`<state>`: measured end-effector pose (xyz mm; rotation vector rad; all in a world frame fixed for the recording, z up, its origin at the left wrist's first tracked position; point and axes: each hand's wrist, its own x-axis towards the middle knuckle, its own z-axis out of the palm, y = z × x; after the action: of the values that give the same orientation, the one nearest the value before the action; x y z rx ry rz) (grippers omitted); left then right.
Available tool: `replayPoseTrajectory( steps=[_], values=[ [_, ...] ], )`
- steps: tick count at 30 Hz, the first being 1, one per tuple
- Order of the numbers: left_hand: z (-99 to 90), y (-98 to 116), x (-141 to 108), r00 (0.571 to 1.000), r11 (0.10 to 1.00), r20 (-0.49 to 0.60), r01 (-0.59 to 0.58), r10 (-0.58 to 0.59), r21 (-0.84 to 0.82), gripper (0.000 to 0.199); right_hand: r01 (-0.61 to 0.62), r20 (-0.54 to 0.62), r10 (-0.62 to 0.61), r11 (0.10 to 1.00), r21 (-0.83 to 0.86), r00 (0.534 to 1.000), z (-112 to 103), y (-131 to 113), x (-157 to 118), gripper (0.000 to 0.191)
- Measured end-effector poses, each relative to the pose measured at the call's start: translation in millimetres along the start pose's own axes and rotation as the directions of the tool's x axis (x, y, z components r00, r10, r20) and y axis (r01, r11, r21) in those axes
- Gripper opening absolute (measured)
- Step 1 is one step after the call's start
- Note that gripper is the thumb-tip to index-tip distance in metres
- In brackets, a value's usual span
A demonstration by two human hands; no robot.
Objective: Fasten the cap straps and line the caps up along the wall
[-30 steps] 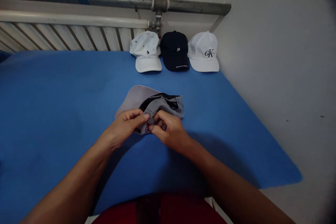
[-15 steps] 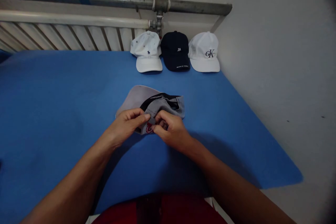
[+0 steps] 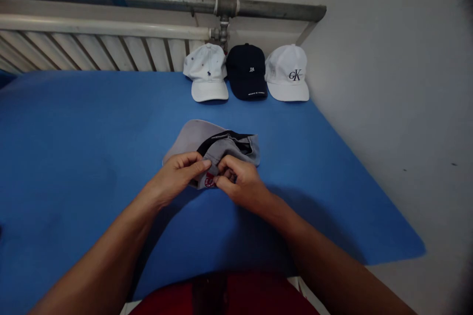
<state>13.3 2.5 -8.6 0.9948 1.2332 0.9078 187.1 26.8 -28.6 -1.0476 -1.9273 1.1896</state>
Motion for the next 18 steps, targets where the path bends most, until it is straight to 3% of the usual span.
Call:
replayPoseTrajectory(
  steps=[18],
  values=[
    [1.9,1.4,-1.4,1.000,0.996,-0.003,-0.002,0.002,0.090,0.028,0.091,0.022,-0.090,0.993,-0.080,0.996,0.7,4.7,-2.2,0.013]
  ],
)
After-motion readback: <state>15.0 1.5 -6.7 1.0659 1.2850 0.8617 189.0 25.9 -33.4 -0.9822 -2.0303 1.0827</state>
